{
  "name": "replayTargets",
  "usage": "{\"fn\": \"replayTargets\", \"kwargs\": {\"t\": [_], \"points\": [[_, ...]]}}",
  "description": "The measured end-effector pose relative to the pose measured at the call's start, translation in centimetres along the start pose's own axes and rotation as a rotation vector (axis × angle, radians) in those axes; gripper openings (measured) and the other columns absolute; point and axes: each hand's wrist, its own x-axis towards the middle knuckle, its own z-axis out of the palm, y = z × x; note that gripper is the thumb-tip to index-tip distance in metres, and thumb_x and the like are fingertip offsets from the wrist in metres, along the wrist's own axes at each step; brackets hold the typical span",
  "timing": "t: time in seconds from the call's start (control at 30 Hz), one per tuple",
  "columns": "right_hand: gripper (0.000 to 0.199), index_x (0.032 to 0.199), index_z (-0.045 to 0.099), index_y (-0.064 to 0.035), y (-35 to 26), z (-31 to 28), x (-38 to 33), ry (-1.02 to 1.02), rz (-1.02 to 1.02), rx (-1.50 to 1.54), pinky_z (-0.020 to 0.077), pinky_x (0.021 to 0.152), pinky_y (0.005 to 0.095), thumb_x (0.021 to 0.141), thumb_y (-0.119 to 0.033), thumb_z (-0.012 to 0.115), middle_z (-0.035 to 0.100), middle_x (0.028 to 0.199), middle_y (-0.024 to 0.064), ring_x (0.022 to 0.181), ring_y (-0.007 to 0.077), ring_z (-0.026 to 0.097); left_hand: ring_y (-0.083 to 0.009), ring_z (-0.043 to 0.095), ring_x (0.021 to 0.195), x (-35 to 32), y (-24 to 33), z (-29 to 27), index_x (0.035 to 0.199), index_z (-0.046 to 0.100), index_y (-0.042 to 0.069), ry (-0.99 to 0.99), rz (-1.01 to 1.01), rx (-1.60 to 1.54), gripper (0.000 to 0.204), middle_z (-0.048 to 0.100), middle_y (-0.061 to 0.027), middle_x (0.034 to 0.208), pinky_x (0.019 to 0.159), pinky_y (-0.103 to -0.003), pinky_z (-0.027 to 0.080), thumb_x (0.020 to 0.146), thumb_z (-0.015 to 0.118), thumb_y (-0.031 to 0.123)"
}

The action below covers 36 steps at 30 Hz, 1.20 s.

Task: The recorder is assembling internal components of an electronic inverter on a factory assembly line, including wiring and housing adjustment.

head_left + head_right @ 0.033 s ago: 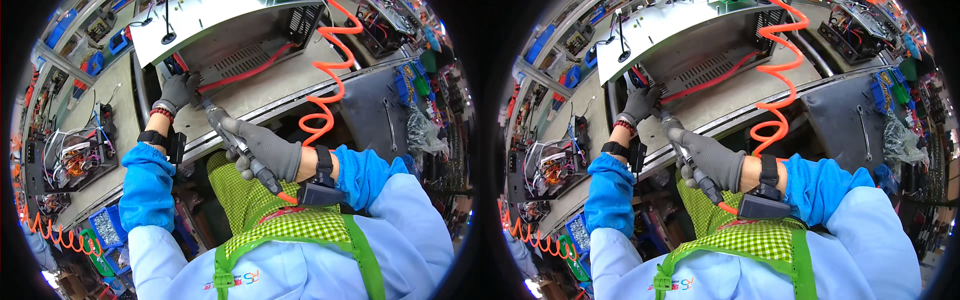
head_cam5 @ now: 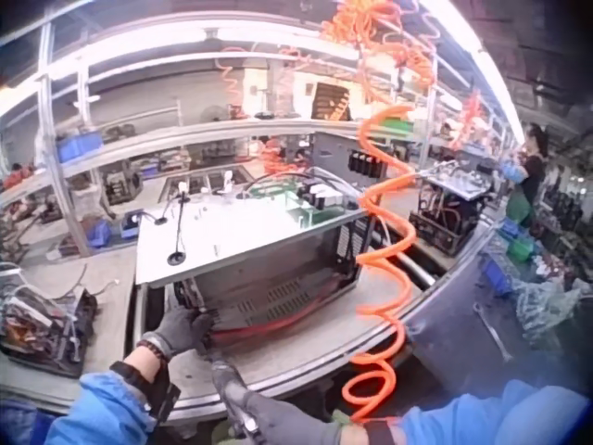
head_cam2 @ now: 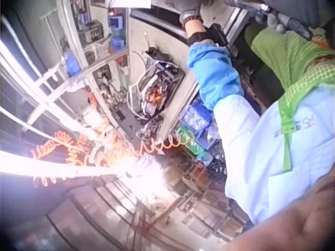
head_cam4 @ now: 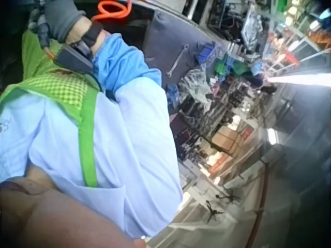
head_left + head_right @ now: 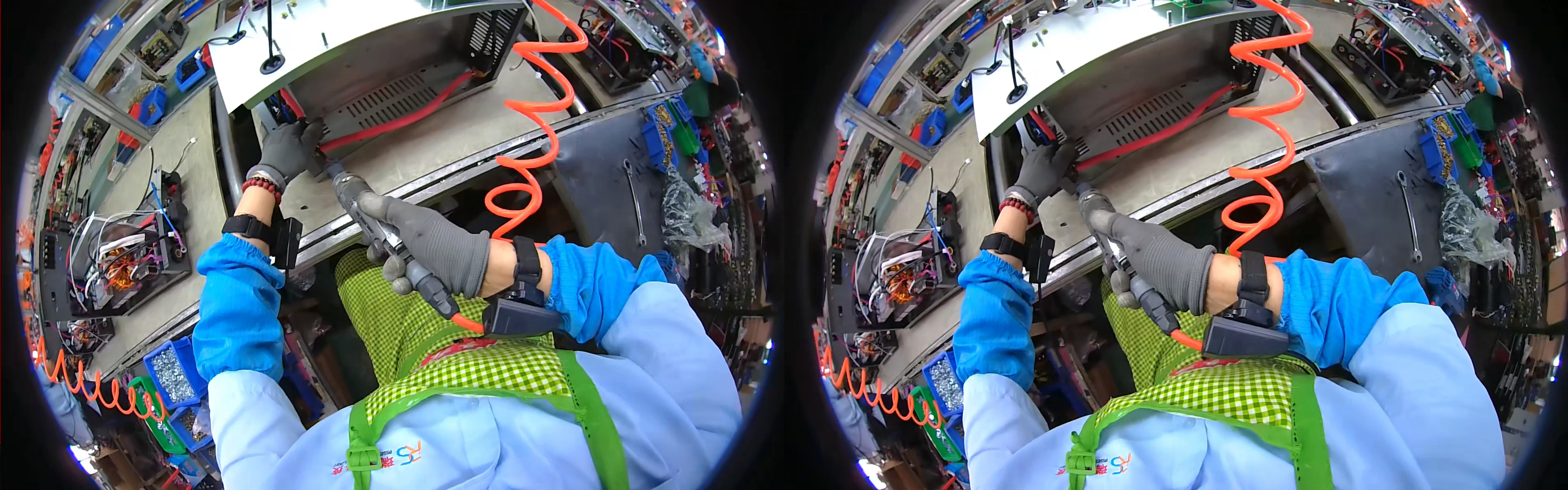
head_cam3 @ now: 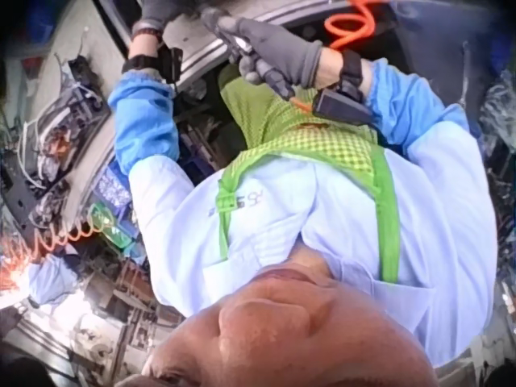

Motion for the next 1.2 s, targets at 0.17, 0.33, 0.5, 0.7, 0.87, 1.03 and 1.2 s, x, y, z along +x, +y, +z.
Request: {"fn": "replayTargets", "kwargs": {"t": [0.17, 0.33, 0.5, 0.7, 0.87, 1.03, 1.2], "points": [[0.053, 0.11, 0.048, -0.0042, 0.1, -0.3, 0.1, -0.034, 0.004, 0.011, 0.0465, 0.041, 0.024, 0.094, -0.055, 0.052, 0.049, 0.086, 0.0061, 0.054, 0.0078, 0.049, -0.0408, 0.063, 0.095, -0.1, 0.0, 0.0, 0.099, 0.071, 0.007, 0.016, -0.004, 0.017, 0.047, 0.068, -0.0228, 0.095, 0.085, -0.048, 0.047, 0.097, 0.042, 0.044], [0.058, 0.108, 0.05, -0.0045, 0.2, -0.5, 0.2, 0.009, 0.012, -0.071, 0.0476, 0.043, 0.024, 0.092, -0.06, 0.053, 0.049, 0.087, 0.006, 0.055, 0.0076, 0.049, -0.041, 0.063, 0.095, -0.2, 0.2, -0.1, 0.101, 0.071, 0.006, 0.076, 0.004, 0.03, 0.047, 0.069, -0.0232, 0.093, 0.085, -0.047, 0.047, 0.097, 0.042, 0.043], [0.053, 0.102, 0.054, -0.0064, 1.0, -1.5, 0.4, -0.009, -0.023, -0.103, 0.0476, 0.045, 0.0247, 0.091, -0.058, 0.055, 0.05, 0.084, 0.0029, 0.055, 0.0068, 0.049, -0.0393, 0.062, 0.1, -0.1, 0.0, -0.4, 0.099, 0.071, 0.007, -0.035, -0.033, 0.02, 0.053, 0.068, -0.0231, 0.099, 0.089, -0.048, 0.046, 0.096, 0.038, 0.049], [0.043, 0.106, 0.058, -0.0036, 0.8, -9.7, -2.5, 0.101, -0.171, -0.925, 0.053, 0.059, 0.0346, 0.082, -0.038, 0.07, 0.063, 0.086, 0.0112, 0.065, 0.0205, 0.064, -0.0426, 0.061, 0.1, -2.8, 2.5, -1.9, 0.116, 0.062, 0.006, 0.182, 0.02, -0.064, 0.044, 0.065, -0.0218, 0.109, 0.09, -0.048, 0.048, 0.094, 0.048, 0.042], [0.049, 0.108, 0.061, -0.0083, -4.8, -25.7, -12.3, 0.203, -0.74, -1.924, 0.0494, 0.08, 0.0436, 0.067, -0.029, 0.077, 0.061, 0.103, 0.013, 0.096, 0.0344, 0.061, -0.0364, 0.06, 0.102, -7.1, 9.4, -0.3, 0.114, 0.063, 0.007, 0.519, 0.171, 0.189, 0.037, 0.064, -0.0143, 0.108, 0.088, -0.045, 0.048, 0.084, 0.066, 0.028], [0.045, 0.115, 0.066, -0.0235, -7.1, -37.1, -21.1, 0.068, -0.19, -2.475, 0.0335, 0.105, 0.046, 0.071, -0.026, 0.073, 0.055, 0.131, 0.006, 0.121, 0.0255, 0.05, -0.0342, 0.055, 0.117, -2.0, 12.9, 3.9, 0.12, 0.061, 0.019, 0.302, 0.187, 0.43, 0.037, 0.064, -0.0117, 0.117, 0.088, -0.05, 0.046, 0.087, 0.062, 0.033], [0.042, 0.116, 0.066, -0.0328, -5.5, -42.7, -22.9, 0.168, -0.012, -2.682, 0.0295, 0.108, 0.0481, 0.075, -0.024, 0.07, 0.047, 0.139, 0.0031, 0.127, 0.0255, 0.045, -0.0349, 0.063, 0.102, 3.4, 10.2, 5.3, 0.116, 0.066, 0.024, 0.057, -0.054, 0.267, 0.03, 0.067, -0.0119, 0.111, 0.081, -0.051, 0.05, 0.09, 0.057, 0.035]]}}
